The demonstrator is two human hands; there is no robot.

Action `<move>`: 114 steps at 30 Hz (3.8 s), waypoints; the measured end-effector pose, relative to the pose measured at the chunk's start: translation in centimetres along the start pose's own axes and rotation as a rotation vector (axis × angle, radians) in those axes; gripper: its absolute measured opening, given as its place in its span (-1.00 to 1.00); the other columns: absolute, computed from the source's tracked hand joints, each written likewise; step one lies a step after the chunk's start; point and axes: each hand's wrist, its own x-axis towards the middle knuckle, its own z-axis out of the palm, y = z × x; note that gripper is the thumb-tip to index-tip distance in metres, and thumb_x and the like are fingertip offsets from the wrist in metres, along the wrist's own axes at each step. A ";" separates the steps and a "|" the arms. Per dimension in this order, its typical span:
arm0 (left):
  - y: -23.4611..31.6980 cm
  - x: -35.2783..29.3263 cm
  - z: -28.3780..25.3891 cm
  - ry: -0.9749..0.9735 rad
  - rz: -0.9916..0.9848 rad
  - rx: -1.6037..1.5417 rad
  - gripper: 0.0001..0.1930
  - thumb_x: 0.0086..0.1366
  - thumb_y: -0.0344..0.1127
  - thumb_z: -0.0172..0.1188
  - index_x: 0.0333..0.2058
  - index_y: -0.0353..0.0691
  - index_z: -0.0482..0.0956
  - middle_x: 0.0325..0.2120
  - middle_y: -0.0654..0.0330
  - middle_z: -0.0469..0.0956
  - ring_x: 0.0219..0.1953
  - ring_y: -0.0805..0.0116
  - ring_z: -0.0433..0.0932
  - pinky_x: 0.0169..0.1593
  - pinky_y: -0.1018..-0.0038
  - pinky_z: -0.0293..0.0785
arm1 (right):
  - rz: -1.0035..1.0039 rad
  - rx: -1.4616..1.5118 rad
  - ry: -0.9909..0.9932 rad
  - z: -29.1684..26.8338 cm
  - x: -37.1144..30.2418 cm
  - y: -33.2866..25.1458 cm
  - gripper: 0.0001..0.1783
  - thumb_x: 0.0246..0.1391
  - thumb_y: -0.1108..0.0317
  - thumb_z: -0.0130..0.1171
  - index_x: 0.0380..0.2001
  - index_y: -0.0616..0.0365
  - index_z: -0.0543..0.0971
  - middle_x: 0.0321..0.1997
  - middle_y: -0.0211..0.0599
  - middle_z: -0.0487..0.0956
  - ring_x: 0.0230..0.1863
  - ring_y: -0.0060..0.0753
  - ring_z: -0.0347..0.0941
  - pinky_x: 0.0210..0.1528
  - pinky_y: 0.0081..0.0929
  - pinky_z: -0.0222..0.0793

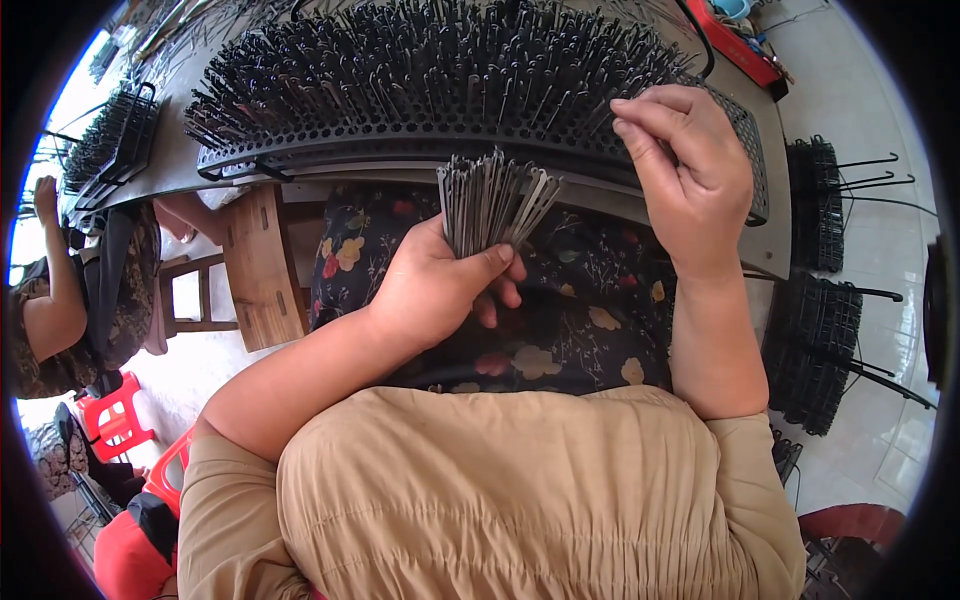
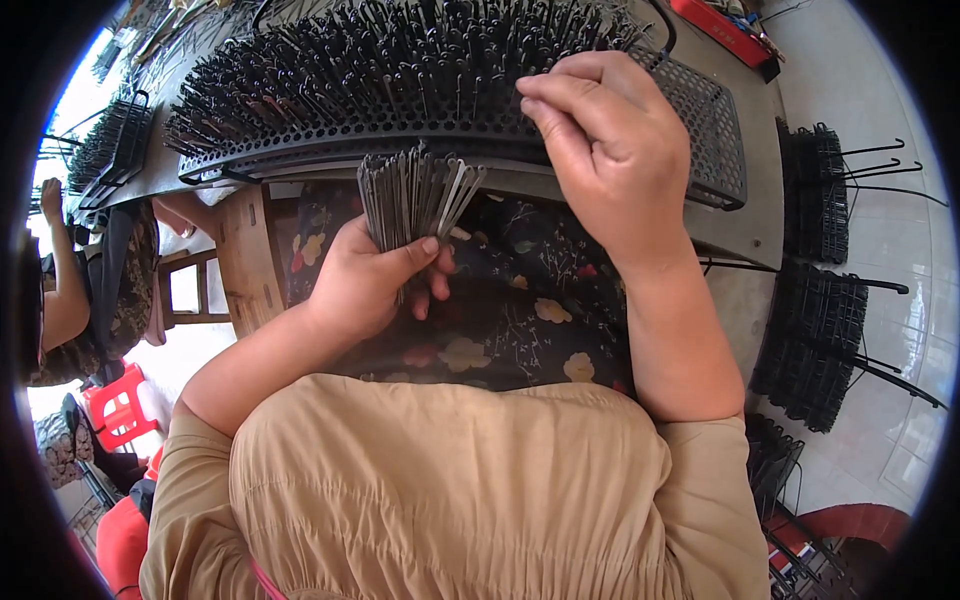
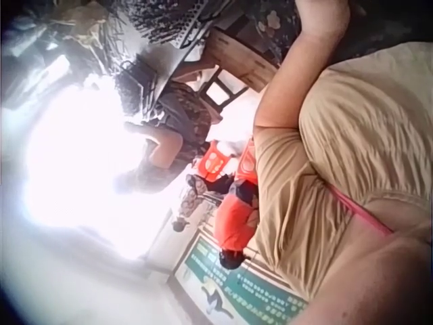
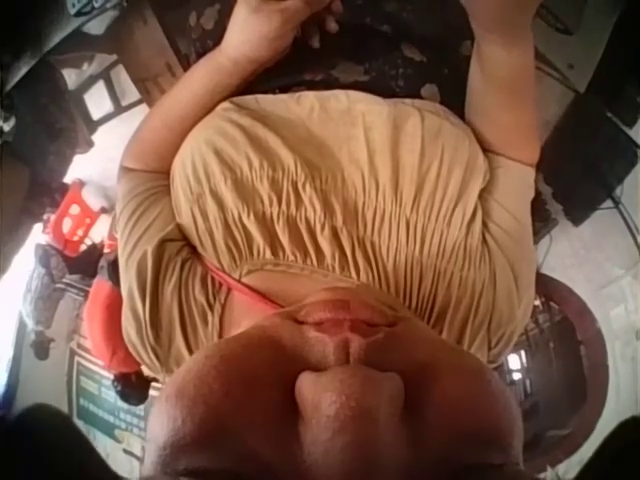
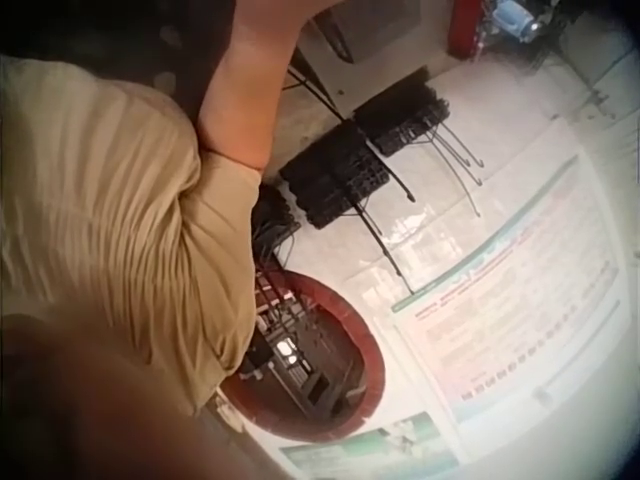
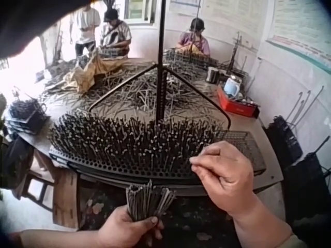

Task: Assembling metal parts by inserting small metal rods into a perforated plate.

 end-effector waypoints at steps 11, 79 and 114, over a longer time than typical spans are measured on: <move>0.1 -0.4 0.2 0.002 0.015 0.023 -0.89 0.35 -0.43 0.05 -0.19 -0.30 0.46 -0.38 0.16 0.60 -0.43 0.45 0.61 -0.54 0.61 0.47 | 0.715 0.862 -0.008 -0.5 -1.4 -1.3 -0.74 0.05 0.66 0.19 -0.17 0.30 0.45 -0.34 -0.18 0.63 -0.40 -0.59 0.55 -0.50 -0.80 0.36; 4.2 2.1 1.4 -0.142 -0.048 -0.078 -0.90 0.35 -0.50 0.03 -0.19 -0.35 0.45 -0.38 0.11 0.56 -0.38 0.30 0.63 -0.44 0.47 0.58 | 0.462 -0.309 -0.363 -0.4 -2.7 2.9 -0.26 0.16 0.35 0.13 0.37 0.14 0.11 0.50 0.11 -0.23 0.50 0.24 -0.35 0.45 -0.04 -0.33; 6.9 2.4 0.9 0.100 -0.248 -0.069 -0.88 0.34 -0.37 0.08 -0.20 -0.26 0.45 -0.39 0.12 0.59 -0.42 0.32 0.62 -0.48 0.46 0.49 | -0.077 0.114 0.078 5.3 7.2 7.1 -0.60 0.02 0.66 0.24 -0.07 0.14 0.41 -0.34 -0.25 0.61 -0.33 -0.54 0.58 -0.35 -0.62 0.49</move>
